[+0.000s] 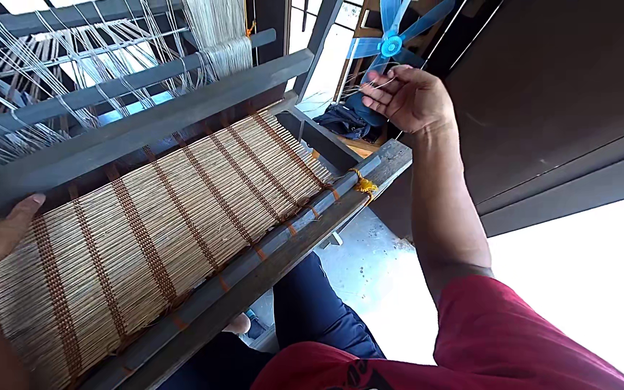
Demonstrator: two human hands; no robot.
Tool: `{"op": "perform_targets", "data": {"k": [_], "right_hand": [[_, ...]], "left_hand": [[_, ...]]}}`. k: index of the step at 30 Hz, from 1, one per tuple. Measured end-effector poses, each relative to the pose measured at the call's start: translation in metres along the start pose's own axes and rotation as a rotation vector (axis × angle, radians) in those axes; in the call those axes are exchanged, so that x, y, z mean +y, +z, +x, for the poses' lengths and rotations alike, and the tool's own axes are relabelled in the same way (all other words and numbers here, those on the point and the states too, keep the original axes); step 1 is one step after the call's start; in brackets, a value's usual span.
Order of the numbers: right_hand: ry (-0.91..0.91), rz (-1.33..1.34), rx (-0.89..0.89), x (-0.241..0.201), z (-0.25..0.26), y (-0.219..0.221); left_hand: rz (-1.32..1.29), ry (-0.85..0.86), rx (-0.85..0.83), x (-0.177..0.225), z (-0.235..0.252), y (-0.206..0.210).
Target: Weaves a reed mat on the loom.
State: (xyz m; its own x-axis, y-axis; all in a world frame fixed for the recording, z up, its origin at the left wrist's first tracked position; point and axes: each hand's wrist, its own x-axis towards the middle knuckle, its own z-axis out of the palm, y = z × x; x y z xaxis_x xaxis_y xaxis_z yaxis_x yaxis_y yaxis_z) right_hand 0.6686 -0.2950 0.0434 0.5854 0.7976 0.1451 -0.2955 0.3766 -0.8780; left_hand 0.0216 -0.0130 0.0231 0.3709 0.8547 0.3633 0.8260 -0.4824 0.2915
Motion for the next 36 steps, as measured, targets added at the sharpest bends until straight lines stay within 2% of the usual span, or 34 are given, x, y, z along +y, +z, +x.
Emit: {"op": "perform_targets", "data": {"k": [1, 3, 7, 11, 14, 17, 22, 24, 28, 31, 33, 36], "right_hand": [[0.006, -0.013, -0.016, 0.0, -0.001, 0.008], [0.014, -0.035, -0.072, 0.002, -0.003, 0.025], [-0.008, -0.089, -0.199, 0.01, -0.001, 0.061], [0.0, -0.127, -0.25, 0.021, 0.003, 0.088], [0.044, -0.098, -0.269, 0.03, 0.007, 0.097], [0.075, -0.065, -0.265, 0.04, 0.012, 0.102], [0.08, -0.059, -0.307, 0.061, 0.019, 0.1], [0.038, -0.164, -0.344, 0.071, 0.021, 0.096], [-0.049, -0.537, -0.453, 0.091, 0.024, 0.089], [-0.103, -0.672, -0.503, 0.098, 0.03, 0.088], [-0.154, -0.743, -0.479, 0.098, 0.033, 0.088], [-0.167, -0.631, -0.362, 0.092, 0.036, 0.087]], "left_hand": [[0.014, 0.036, 0.047, 0.018, 0.001, 0.0], [0.011, 0.155, 0.113, 0.079, 0.001, 0.002], [-0.164, 0.428, 0.037, 0.208, 0.016, 0.032], [-0.331, 0.497, -0.091, 0.307, 0.038, 0.07], [-0.386, 0.481, -0.164, 0.351, 0.053, 0.097], [-0.442, 0.424, -0.22, 0.371, 0.055, 0.119], [-0.667, 0.282, -0.243, 0.375, 0.05, 0.143], [-0.757, 0.229, -0.235, 0.374, 0.047, 0.151], [-0.887, 0.21, -0.208, 0.369, 0.044, 0.164], [-0.923, 0.2, -0.209, 0.368, 0.043, 0.172], [-0.915, 0.19, -0.222, 0.368, 0.042, 0.174], [-0.896, 0.205, -0.246, 0.367, 0.04, 0.175]]}}
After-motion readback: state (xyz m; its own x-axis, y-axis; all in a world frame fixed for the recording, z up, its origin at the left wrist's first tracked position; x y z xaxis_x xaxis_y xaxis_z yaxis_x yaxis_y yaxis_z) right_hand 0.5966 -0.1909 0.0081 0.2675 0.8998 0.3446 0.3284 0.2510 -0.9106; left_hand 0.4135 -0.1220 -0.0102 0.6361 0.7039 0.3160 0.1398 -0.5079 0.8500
